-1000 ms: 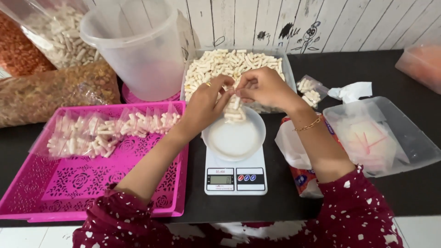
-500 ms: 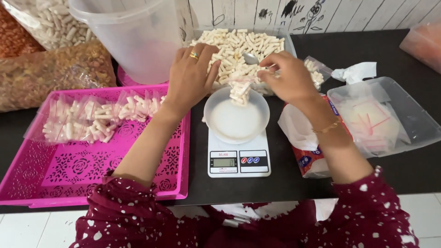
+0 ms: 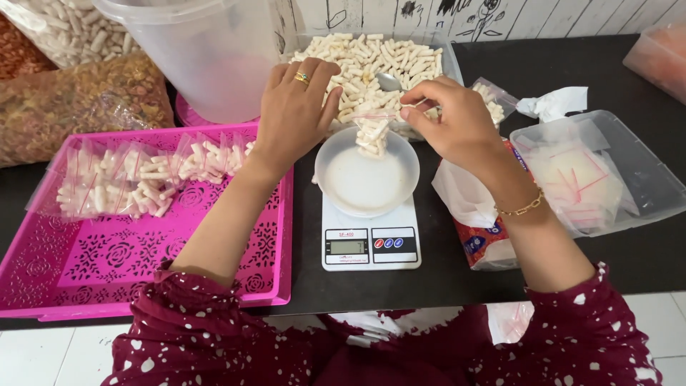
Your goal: Packaging small food items into individual plastic bags and organizing them in a tray.
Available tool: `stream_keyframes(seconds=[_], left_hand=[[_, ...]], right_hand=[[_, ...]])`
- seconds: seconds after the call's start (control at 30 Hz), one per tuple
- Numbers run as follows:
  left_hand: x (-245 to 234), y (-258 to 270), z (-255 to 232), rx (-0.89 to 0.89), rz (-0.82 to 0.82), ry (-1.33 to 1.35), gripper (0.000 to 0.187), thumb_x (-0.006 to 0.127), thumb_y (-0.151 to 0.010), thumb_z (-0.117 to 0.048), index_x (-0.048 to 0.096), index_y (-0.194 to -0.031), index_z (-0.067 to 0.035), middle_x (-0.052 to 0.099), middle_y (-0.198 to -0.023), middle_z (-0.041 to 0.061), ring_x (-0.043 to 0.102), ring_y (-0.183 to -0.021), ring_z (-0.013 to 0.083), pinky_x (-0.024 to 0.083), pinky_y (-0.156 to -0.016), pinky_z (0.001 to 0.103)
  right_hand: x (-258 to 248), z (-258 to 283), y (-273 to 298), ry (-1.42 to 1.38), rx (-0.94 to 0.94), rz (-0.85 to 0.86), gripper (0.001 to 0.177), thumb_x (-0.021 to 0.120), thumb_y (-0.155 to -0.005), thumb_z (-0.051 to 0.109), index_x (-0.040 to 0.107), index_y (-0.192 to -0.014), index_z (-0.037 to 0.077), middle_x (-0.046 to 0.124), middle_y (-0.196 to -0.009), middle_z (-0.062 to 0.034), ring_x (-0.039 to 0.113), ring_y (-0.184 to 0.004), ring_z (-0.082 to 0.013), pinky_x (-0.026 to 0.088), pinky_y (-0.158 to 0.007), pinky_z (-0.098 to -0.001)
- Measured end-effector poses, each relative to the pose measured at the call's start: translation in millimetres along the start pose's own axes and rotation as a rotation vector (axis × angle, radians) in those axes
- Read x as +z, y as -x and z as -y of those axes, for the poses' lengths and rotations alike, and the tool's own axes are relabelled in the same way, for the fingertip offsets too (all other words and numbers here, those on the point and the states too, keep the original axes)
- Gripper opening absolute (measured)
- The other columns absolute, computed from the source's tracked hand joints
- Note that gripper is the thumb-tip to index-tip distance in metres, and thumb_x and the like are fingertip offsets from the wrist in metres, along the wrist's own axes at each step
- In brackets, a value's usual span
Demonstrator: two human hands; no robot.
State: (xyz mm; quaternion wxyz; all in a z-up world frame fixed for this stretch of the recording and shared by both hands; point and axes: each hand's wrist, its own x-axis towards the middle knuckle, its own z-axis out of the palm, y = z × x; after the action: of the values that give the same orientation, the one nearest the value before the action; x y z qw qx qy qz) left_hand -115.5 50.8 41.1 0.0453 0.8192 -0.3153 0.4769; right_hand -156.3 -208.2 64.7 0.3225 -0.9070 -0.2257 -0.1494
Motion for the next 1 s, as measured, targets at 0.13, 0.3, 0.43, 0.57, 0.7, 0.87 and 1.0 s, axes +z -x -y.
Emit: stream_keyframes(seconds=[0.13,0.3,0.43,0.57,0.7,0.87,1.0], left_hand=[[3,2,-3,0.001,0.030,-0.006,0.015,0.059,-0.102,-0.021,0.061,-0.112,-0.010,0.065,-0.098,0.008,0.061,-0.082,0.0258,0.045,-0.079,0.038],[42,20,0,0.039,0.146,0.063,0.026,0.060,-0.097,-0.033,0.069,-0.112,-0.015,0.067,-0.101,0.010,0.069,-0.093,0.0288,0.047,-0.089,0.044],[46,27,-9,0.016,0.284,0.089,0.031,0.054,-0.099,-0.038,0.068,-0.116,-0.016,0.067,-0.107,0.008,0.068,-0.102,0.0285,0.046,-0.094,0.046],[38,26,-17,-0.144,0.372,0.305,0.040,0.060,-0.096,-0.039,0.063,-0.127,-0.014,0.066,-0.114,0.013,0.067,-0.107,0.0341,0.049,-0.093,0.049],[8,5,-31,-0.637,0.581,0.845,0.081,0.075,-0.081,-0.048,0.042,-0.145,-0.013,0.064,-0.131,0.022,0.058,-0.126,0.0416,0.044,-0.107,0.053],[18,6,-33,-0.799,0.550,0.942,0.064,0.078,-0.080,-0.042,0.052,-0.132,-0.018,0.066,-0.124,0.019,0.063,-0.119,0.0394,0.051,-0.101,0.047],[24,6,-25,-0.917,0.445,1.169,0.047,0.073,-0.085,-0.029,0.053,-0.124,-0.015,0.065,-0.116,0.016,0.065,-0.105,0.0306,0.053,-0.089,0.044]], right_hand=[[14,-7,-13,0.028,-0.001,0.020,0.018,0.064,-0.098,0.023,0.072,-0.107,0.009,0.071,-0.106,-0.0058,0.068,-0.093,-0.0189,0.050,-0.081,-0.0350],[45,-36,-31,0.072,0.004,0.043,0.026,0.067,-0.092,0.018,0.070,-0.117,0.010,0.069,-0.098,-0.0157,0.069,-0.094,-0.0358,0.056,-0.081,-0.0474],[62,-52,-41,0.069,0.019,0.096,0.019,0.068,-0.091,0.024,0.074,-0.105,0.013,0.069,-0.091,-0.0124,0.071,-0.086,-0.0306,0.056,-0.076,-0.0425],[69,-56,-39,-0.085,0.069,0.060,0.009,0.074,-0.088,0.022,0.075,-0.095,0.017,0.068,-0.082,-0.0019,0.068,-0.075,-0.0154,0.055,-0.070,-0.0296],[60,-40,-34,-0.597,0.256,-0.009,0.007,0.070,-0.092,0.013,0.072,-0.098,0.009,0.066,-0.083,-0.0044,0.065,-0.062,-0.0099,0.057,-0.057,-0.0219],[53,-37,-48,-0.719,0.174,-0.022,0.018,0.065,-0.095,0.011,0.068,-0.109,0.000,0.066,-0.088,-0.0136,0.072,-0.076,-0.0172,0.063,-0.065,-0.0273],[50,-38,-55,-0.481,0.037,-0.150,0.018,0.069,-0.093,0.011,0.067,-0.110,0.007,0.069,-0.094,-0.0084,0.073,-0.082,-0.0140,0.060,-0.064,-0.0248]])
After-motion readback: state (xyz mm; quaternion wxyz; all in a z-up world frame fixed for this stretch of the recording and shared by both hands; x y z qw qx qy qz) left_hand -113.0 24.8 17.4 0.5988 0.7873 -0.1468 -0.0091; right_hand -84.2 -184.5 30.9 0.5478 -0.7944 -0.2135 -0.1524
